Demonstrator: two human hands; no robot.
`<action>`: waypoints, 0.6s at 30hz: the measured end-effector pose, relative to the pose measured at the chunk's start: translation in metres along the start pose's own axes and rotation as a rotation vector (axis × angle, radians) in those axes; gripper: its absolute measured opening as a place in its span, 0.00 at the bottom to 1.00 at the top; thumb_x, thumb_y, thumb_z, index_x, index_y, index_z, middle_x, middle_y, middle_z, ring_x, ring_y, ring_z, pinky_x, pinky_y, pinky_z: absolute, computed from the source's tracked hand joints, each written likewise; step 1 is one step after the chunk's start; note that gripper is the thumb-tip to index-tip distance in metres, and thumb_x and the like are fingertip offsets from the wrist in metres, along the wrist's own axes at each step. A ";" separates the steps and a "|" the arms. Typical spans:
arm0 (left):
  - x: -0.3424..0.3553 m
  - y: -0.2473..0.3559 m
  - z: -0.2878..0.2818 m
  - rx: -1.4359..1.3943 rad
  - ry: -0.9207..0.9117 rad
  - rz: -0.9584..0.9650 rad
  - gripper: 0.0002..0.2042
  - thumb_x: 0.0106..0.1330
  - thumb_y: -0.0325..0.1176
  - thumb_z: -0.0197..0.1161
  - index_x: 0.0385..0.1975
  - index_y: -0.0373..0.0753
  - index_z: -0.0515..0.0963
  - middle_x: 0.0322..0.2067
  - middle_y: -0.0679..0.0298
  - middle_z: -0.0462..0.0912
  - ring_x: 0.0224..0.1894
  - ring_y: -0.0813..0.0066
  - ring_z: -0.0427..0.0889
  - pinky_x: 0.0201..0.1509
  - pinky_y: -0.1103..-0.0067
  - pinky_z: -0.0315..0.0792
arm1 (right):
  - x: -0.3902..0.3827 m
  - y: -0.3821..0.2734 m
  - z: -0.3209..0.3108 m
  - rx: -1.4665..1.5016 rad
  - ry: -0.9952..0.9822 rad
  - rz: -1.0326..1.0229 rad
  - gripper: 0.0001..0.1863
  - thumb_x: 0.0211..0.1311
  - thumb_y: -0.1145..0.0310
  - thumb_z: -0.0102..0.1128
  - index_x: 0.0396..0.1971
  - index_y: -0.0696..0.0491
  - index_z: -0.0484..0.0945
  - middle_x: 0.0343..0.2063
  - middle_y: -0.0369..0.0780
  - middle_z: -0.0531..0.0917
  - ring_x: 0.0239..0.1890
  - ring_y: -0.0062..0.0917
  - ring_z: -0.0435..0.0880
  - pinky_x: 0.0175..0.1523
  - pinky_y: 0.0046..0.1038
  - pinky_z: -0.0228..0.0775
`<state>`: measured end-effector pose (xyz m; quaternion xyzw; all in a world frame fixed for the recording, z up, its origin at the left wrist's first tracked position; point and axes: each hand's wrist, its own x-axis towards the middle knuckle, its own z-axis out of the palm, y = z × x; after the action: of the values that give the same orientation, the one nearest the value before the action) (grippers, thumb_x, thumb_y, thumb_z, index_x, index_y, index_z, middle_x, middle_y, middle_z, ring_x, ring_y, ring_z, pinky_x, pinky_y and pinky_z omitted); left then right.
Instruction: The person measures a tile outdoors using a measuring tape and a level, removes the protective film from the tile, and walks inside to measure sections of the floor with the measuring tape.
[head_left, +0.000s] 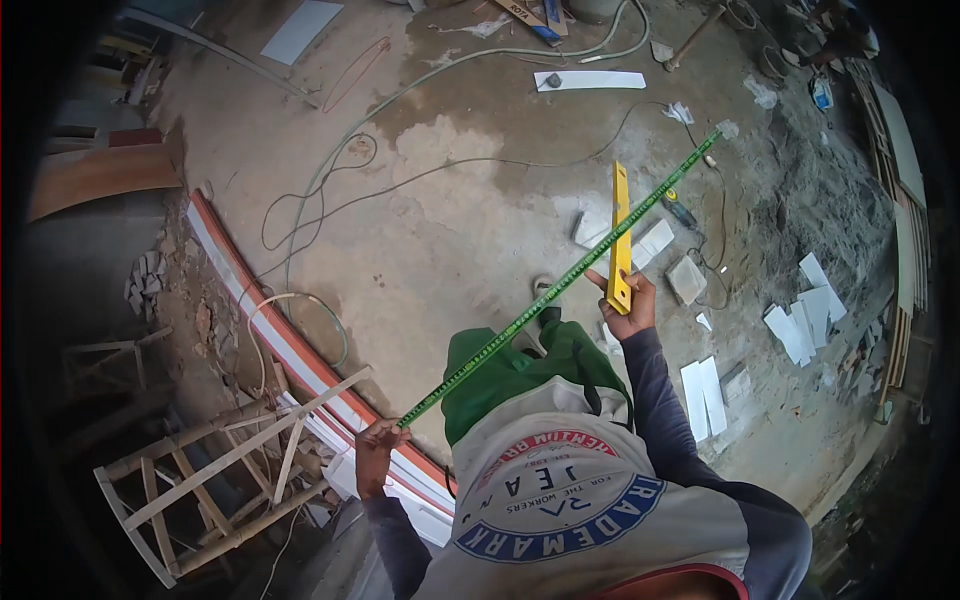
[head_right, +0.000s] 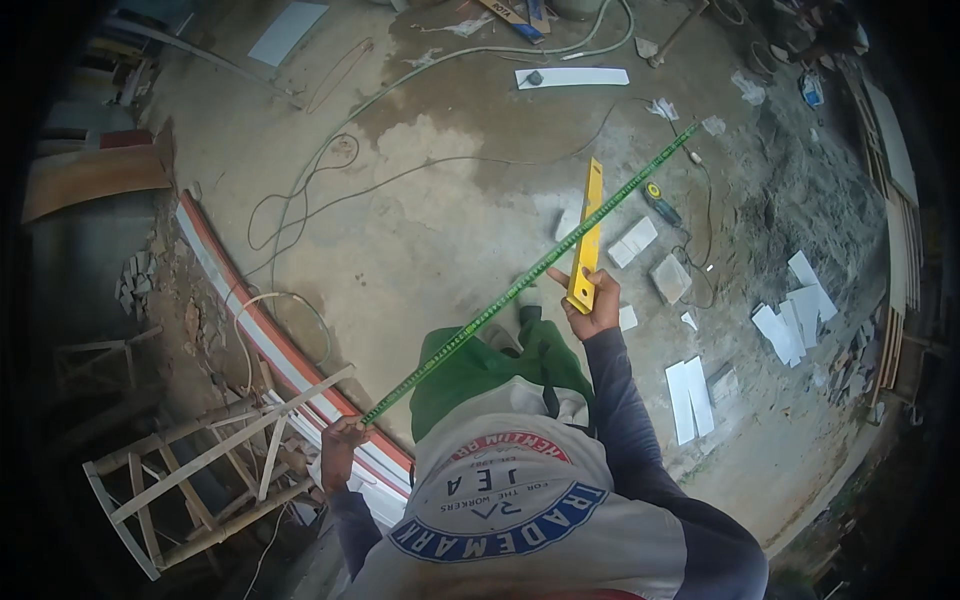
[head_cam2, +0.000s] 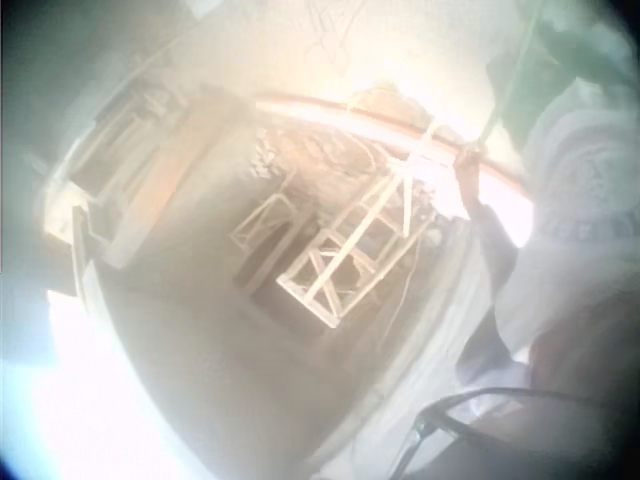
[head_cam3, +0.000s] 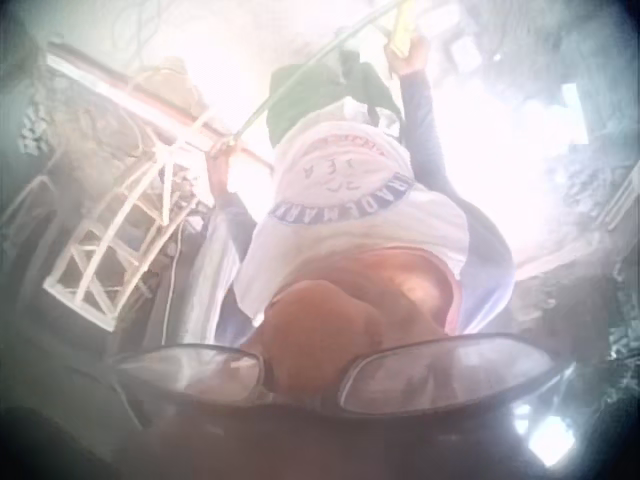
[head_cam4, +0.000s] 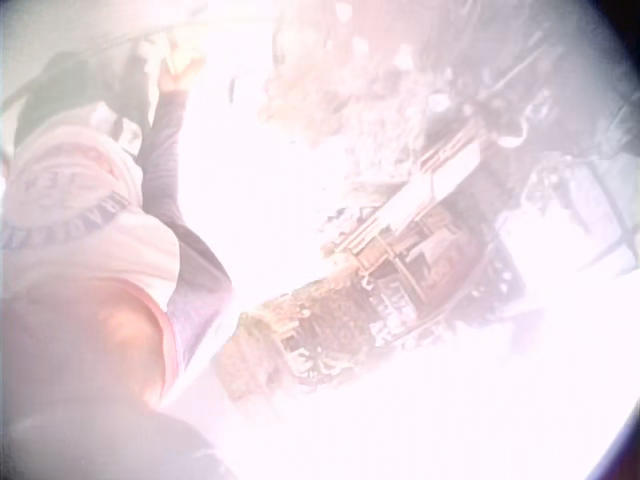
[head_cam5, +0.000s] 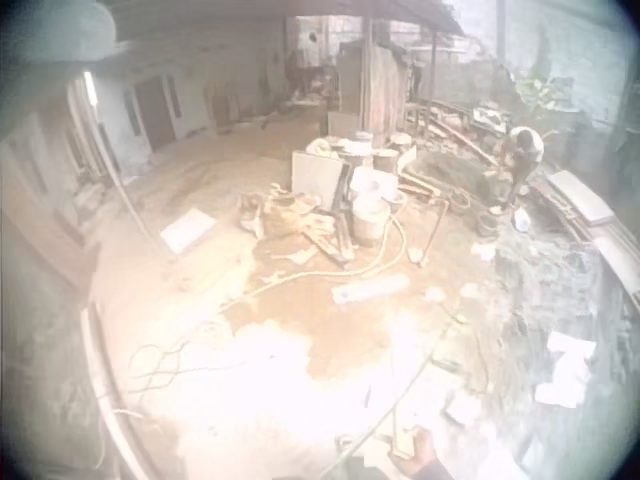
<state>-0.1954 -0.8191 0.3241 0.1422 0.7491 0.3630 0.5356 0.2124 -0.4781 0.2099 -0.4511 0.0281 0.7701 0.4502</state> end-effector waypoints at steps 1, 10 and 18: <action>-0.009 -0.007 -0.009 -0.050 0.069 -0.015 0.12 0.72 0.35 0.65 0.46 0.32 0.82 0.36 0.59 0.88 0.38 0.71 0.88 0.47 0.76 0.81 | 0.017 0.011 0.033 -0.050 -0.032 0.025 0.20 0.55 0.64 0.53 0.49 0.51 0.69 0.39 0.44 0.80 0.50 0.37 0.86 0.25 0.25 0.64; 0.021 -0.037 -0.092 -0.431 0.271 -0.081 0.11 0.72 0.32 0.63 0.48 0.32 0.81 0.38 0.56 0.89 0.40 0.68 0.89 0.48 0.74 0.81 | 0.152 0.221 0.245 -0.609 -0.249 0.378 0.18 0.60 0.60 0.49 0.48 0.51 0.67 0.41 0.38 0.75 0.55 0.36 0.85 0.27 0.26 0.69; 0.135 -0.013 -0.233 -0.757 0.337 -0.125 0.10 0.70 0.29 0.64 0.48 0.32 0.81 0.39 0.58 0.88 0.40 0.72 0.87 0.47 0.78 0.82 | 0.188 0.432 0.405 -0.807 -0.281 0.558 0.23 0.59 0.58 0.48 0.54 0.53 0.70 0.43 0.45 0.82 0.48 0.35 0.87 0.27 0.26 0.76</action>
<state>-0.4561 -0.8375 0.2586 -0.1717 0.6471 0.5978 0.4409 -0.4047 -0.4270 0.1573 -0.4564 -0.2129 0.8638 0.0168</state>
